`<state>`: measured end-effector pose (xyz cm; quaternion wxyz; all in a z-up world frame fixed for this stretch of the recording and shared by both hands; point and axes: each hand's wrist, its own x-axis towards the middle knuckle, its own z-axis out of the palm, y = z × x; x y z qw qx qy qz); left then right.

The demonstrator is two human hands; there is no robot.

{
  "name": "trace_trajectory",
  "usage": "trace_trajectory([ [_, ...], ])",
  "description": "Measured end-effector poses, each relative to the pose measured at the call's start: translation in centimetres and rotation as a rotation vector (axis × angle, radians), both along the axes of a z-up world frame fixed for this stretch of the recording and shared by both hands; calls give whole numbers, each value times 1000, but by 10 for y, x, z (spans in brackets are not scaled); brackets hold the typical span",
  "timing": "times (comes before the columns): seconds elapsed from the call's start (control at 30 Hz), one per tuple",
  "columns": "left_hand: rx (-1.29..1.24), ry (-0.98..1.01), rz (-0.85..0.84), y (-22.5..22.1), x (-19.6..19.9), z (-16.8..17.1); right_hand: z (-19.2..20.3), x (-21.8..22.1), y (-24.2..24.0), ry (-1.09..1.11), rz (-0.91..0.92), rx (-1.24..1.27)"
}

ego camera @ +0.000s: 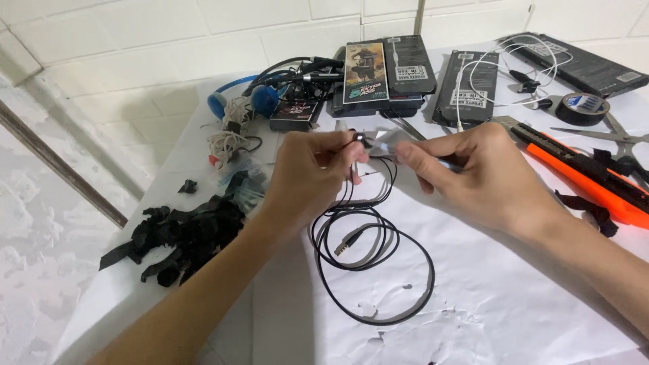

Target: Repairing earphones by prying open the earbud casing with a small tool.

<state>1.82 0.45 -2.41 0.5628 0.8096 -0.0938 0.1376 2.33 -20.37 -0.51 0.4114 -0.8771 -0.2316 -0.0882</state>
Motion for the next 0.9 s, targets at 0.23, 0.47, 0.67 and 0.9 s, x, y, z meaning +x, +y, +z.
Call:
trace_trajectory([
  [0.23,-13,-53,-55,-1,-1,3,2,2,1,121,-77,-111],
  [0.47,-6,-43,-49,-2,-3,0,-6,9,-4,-102,0,36],
  [0.67,27,-42,4,-2,-3,1,-2,6,-4,-16,53,110],
  [0.9,-38,-65,-12,2,3,-4,-2,7,-7,0,61,69],
])
